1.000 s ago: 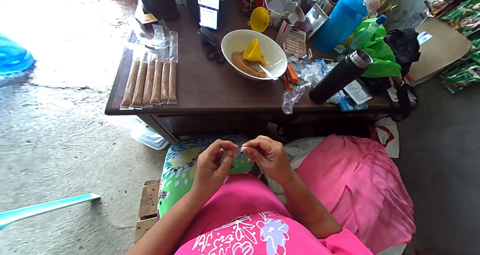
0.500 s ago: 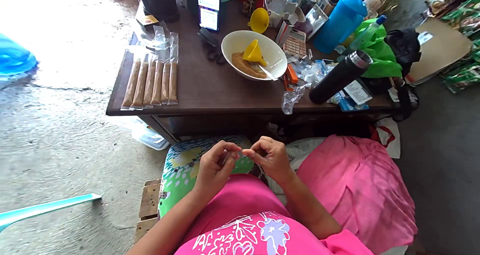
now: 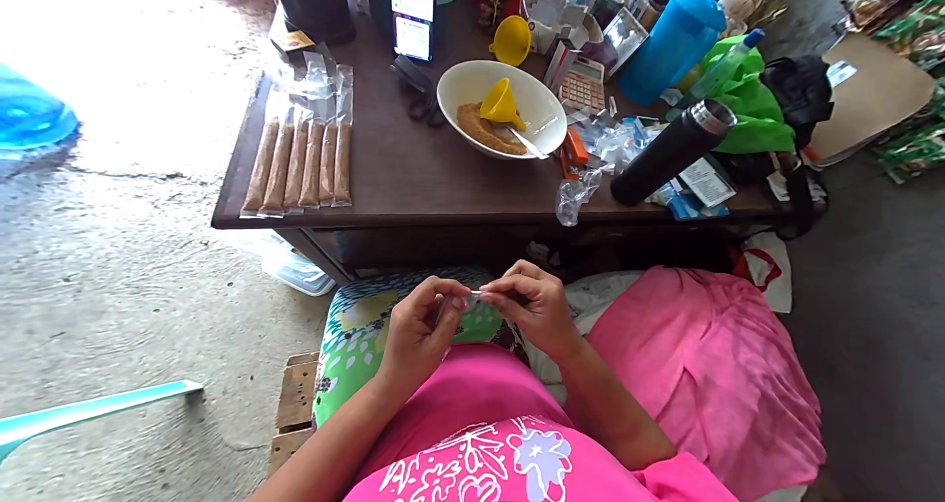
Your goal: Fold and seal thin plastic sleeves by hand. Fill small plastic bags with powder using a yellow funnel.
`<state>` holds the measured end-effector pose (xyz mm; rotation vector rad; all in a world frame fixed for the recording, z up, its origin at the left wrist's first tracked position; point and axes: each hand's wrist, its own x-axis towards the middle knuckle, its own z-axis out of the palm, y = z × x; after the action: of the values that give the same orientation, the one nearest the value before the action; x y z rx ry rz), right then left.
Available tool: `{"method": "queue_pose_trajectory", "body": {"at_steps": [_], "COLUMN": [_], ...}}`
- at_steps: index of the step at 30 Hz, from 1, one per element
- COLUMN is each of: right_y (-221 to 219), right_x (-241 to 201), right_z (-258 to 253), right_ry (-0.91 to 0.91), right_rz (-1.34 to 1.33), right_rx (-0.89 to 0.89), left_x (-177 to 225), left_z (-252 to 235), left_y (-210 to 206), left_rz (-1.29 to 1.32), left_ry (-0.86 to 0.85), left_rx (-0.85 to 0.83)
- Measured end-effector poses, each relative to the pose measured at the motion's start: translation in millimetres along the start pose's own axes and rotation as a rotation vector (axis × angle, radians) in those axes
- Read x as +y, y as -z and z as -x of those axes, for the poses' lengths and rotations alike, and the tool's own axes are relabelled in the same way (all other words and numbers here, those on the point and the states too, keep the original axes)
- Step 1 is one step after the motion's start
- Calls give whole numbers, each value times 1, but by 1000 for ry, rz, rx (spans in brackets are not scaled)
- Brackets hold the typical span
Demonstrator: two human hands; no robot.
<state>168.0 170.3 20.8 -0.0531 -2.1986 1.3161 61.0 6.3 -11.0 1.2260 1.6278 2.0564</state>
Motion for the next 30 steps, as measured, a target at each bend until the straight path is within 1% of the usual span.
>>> {"method": "queue_pose_trajectory", "body": {"at_steps": [4, 11, 16, 25, 30], "right_y": [1, -2, -1, 5, 4], "right_x": [-2, -1, 0, 0, 3], "right_z": [1, 3, 2, 1, 4], "right_ry": [-6, -60, -22, 7, -33], "right_rz": [44, 5, -30, 43, 36], "right_rx": [18, 67, 5, -51, 25], "left_x": [0, 0, -1, -2, -1], "left_z": [0, 1, 1, 1, 1], "left_y": [0, -2, -1, -2, -3], "left_rz": [6, 25, 10, -5, 8], "left_ry": [5, 10, 11, 8, 7], "left_rx": [-5, -29, -6, 15, 5]}}
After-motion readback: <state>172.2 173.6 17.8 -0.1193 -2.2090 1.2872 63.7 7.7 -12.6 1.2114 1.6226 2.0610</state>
